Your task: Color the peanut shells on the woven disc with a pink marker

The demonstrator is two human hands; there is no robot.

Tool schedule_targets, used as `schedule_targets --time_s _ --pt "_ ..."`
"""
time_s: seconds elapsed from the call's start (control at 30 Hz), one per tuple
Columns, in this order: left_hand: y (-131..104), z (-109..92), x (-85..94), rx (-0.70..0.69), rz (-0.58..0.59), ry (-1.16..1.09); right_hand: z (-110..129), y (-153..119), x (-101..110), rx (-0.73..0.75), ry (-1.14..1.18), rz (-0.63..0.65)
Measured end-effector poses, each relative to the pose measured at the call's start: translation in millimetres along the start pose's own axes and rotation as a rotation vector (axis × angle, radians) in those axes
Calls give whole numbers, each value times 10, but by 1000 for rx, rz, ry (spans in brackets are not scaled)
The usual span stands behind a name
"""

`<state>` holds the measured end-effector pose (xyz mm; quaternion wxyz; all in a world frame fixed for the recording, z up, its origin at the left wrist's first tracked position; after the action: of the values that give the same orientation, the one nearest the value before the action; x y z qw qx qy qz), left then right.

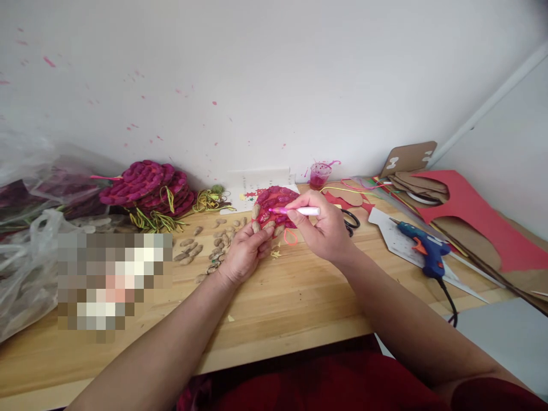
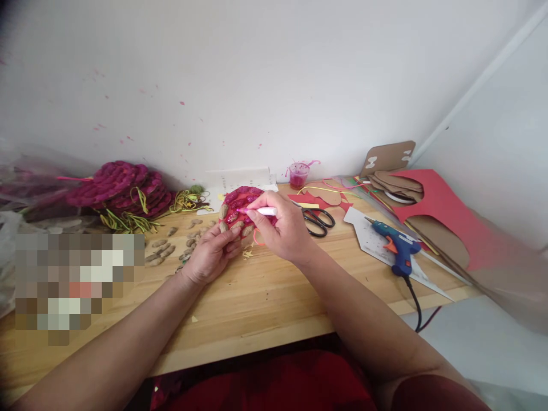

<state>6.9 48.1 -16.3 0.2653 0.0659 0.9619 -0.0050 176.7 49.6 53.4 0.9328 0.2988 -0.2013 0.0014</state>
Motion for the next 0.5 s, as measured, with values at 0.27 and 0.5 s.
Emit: schedule_targets --time_s 0.27,0.5 --pt "8 -14 -10 -5 1 -14 52 -38 -35 16 -12 32" --pt "18 11 14 -58 5 79 -8 -16 -19 -69 56 -4"
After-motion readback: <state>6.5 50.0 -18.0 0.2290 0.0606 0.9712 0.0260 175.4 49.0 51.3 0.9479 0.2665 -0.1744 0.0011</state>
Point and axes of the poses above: each hand's wrist, its own y-axis towards the middle knuckle, its own x-axis out of the back of the hand, z = x × y, the point moved 3 cm from there along y, towards the middle knuckle, and after that the axes turned 9 degrees about -x, right-handed, at the moved point
